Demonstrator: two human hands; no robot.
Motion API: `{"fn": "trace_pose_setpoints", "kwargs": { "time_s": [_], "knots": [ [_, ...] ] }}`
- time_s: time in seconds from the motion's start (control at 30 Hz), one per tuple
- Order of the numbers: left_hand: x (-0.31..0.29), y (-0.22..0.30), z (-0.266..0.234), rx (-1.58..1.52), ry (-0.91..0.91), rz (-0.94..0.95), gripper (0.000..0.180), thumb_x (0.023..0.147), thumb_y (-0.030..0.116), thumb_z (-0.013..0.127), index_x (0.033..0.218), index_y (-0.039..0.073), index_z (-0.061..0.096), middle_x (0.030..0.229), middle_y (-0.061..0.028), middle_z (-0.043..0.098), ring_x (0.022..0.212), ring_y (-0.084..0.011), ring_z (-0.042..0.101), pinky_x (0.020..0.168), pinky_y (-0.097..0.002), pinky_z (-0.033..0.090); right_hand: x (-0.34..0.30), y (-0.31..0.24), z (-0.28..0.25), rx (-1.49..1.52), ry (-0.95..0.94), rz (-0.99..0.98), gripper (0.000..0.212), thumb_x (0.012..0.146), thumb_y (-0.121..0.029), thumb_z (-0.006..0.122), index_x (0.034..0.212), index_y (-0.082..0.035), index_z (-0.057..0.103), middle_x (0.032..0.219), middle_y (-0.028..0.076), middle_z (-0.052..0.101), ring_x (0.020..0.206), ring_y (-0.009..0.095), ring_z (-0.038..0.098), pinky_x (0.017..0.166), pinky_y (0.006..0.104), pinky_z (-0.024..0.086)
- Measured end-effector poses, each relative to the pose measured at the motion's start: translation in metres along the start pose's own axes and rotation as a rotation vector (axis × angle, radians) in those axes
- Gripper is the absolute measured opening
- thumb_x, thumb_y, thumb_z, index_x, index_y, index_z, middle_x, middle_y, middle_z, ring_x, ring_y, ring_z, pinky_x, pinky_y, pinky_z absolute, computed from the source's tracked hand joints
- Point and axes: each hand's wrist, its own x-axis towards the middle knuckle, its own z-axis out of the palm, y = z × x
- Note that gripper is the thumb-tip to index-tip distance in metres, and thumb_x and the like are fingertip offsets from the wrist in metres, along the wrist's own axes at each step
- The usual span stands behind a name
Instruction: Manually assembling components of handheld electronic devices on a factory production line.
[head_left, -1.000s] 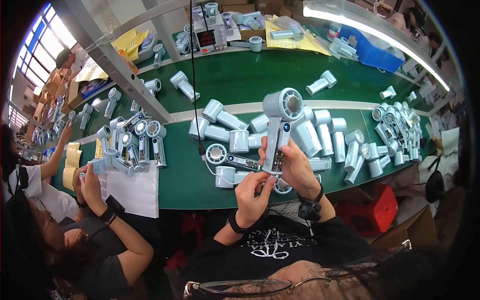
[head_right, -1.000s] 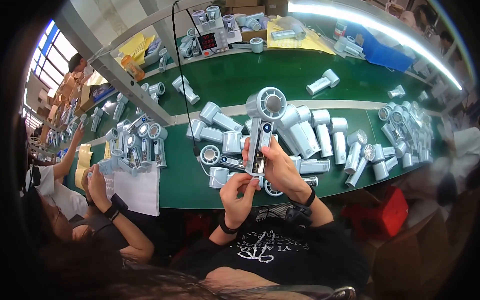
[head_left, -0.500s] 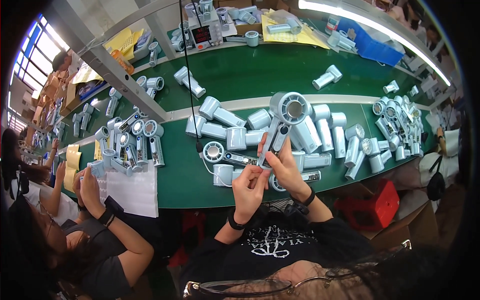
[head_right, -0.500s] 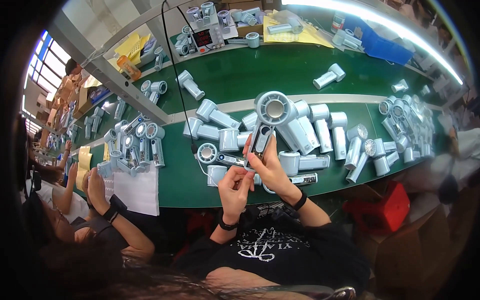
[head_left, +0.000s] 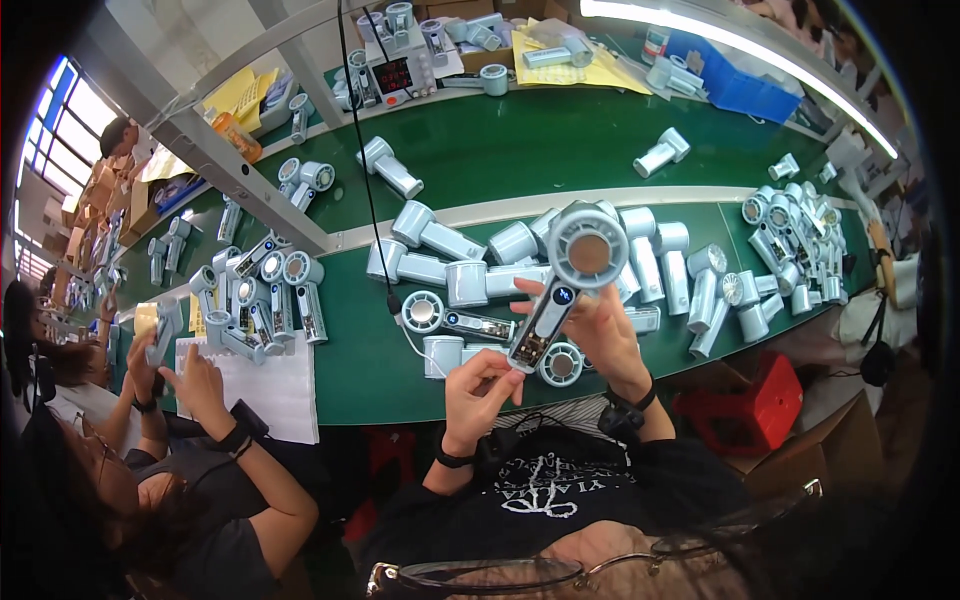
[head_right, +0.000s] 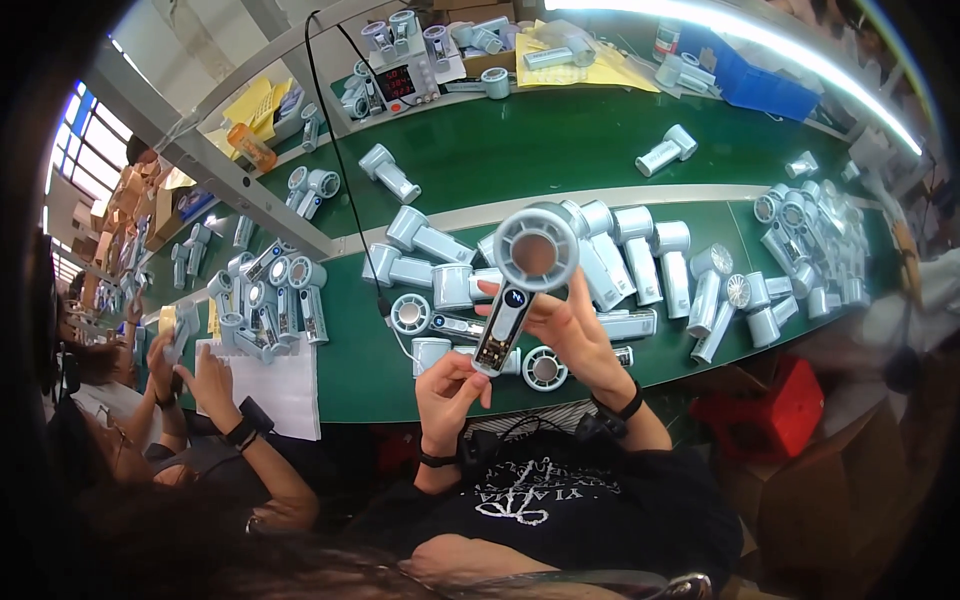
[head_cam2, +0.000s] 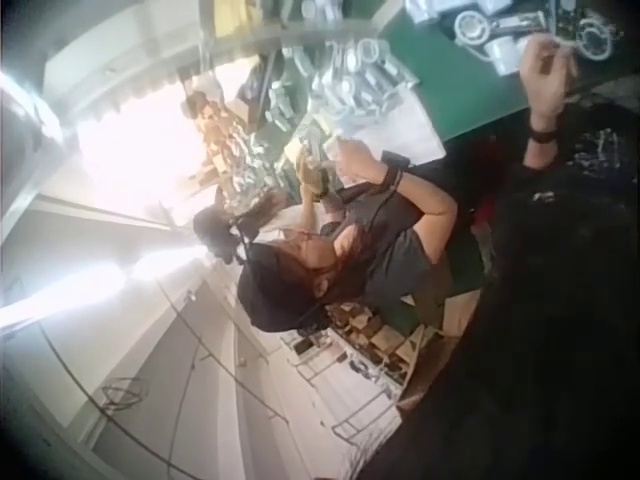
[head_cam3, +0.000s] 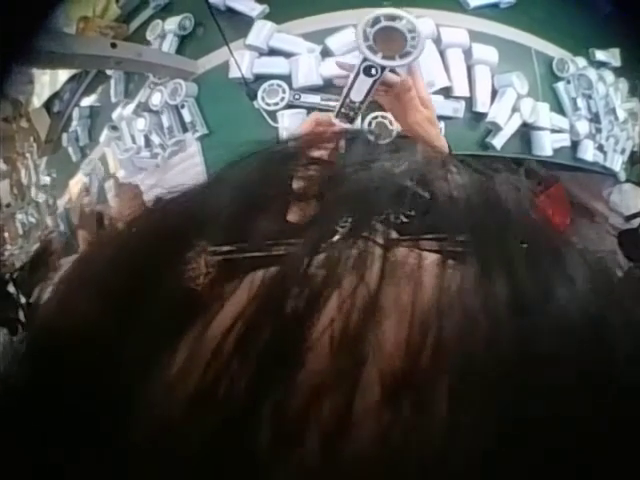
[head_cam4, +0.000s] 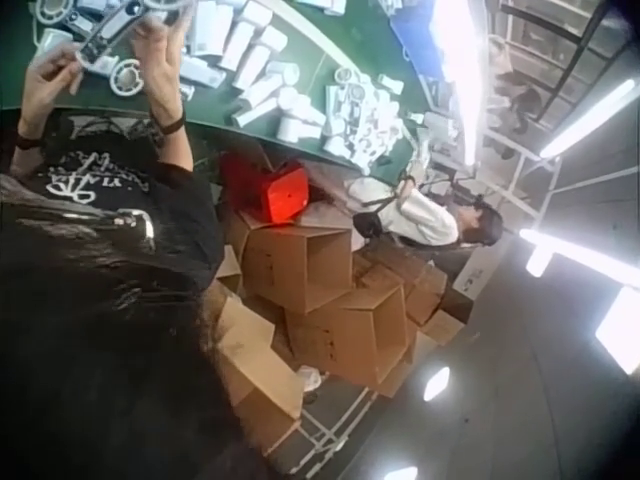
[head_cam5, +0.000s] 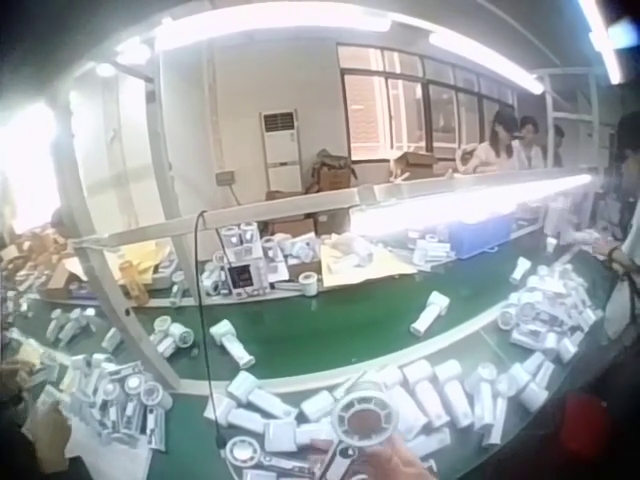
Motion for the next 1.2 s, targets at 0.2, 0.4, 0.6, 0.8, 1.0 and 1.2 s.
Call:
{"fn": "trace_pose_setpoints", "kwargs": {
  "time_s": [0.2, 0.4, 0.6, 0.8, 1.0, 1.2],
  "knots": [
    [-0.007, 0.013, -0.011, 0.115, -0.113, -0.041, 0.002, 0.085, -0.007, 0.059, 0.087, -0.007, 0.058, 0.070, -0.0076, 0.062, 0.055, -0.0093, 0.056, 0.049, -0.0197, 0.040, 0.003, -0.019, 0.000, -0.151, 0.039, -0.070, 0.083, 0.082, -0.036, 0.068, 0.139, -0.007, 0.016, 0.135, 0.026, 0.041, 0.113, 0.040, 0.055, 0.091, 0.0437, 0.049],
    [-0.007, 0.018, -0.020, 0.130, -0.175, -0.062, 0.005, 0.085, -0.003, 0.063, 0.088, -0.005, 0.059, 0.067, -0.0046, 0.062, 0.056, -0.0050, 0.056, 0.048, -0.0161, 0.037, 0.012, -0.032, -0.028, -0.384, -0.078, -0.259, 0.084, 0.068, -0.027, 0.083, 0.129, -0.005, 0.029, 0.124, 0.020, 0.049, 0.111, 0.037, 0.056, 0.090, 0.0457, 0.050],
    [-0.010, 0.024, -0.026, 0.145, -0.146, -0.084, 0.004, 0.085, -0.003, 0.063, 0.086, -0.006, 0.060, 0.066, -0.0045, 0.062, 0.056, -0.0046, 0.055, 0.047, -0.0158, 0.036, 0.014, -0.065, -0.027, -1.074, -0.320, -0.215, 0.081, 0.055, -0.020, 0.091, 0.117, -0.005, 0.041, 0.111, 0.016, 0.055, 0.103, 0.029, 0.059, 0.091, 0.0448, 0.048],
    [-0.012, 0.020, -0.024, 0.135, -0.138, -0.083, 0.004, 0.084, -0.003, 0.063, 0.085, -0.006, 0.060, 0.066, -0.0050, 0.062, 0.054, -0.0038, 0.054, 0.046, -0.0160, 0.034, 0.014, -0.065, -0.021, -1.011, -0.314, -0.255, 0.077, 0.055, -0.020, 0.091, 0.115, -0.005, 0.045, 0.105, 0.014, 0.058, 0.099, 0.026, 0.060, 0.093, 0.0435, 0.045],
    [-0.014, 0.025, -0.028, 0.209, -0.223, -0.158, 0.003, 0.084, -0.006, 0.061, 0.086, -0.006, 0.059, 0.069, -0.0059, 0.060, 0.055, -0.0045, 0.052, 0.047, -0.0165, 0.033, 0.019, -0.066, -0.020, -1.030, -0.403, -0.392, 0.075, 0.055, -0.022, 0.091, 0.116, -0.006, 0.050, 0.104, 0.010, 0.063, 0.098, 0.026, 0.061, 0.087, 0.0382, 0.048],
    [-0.012, 0.025, -0.028, 0.205, -0.245, -0.197, 0.002, 0.085, -0.005, 0.060, 0.087, -0.006, 0.059, 0.068, -0.0047, 0.059, 0.055, -0.0046, 0.051, 0.048, -0.0163, 0.032, 0.023, -0.063, -0.025, -1.086, -0.426, -0.438, 0.074, 0.055, -0.024, 0.091, 0.114, -0.004, 0.052, 0.101, 0.009, 0.063, 0.096, 0.027, 0.062, 0.091, 0.0442, 0.046]
  ]
}}
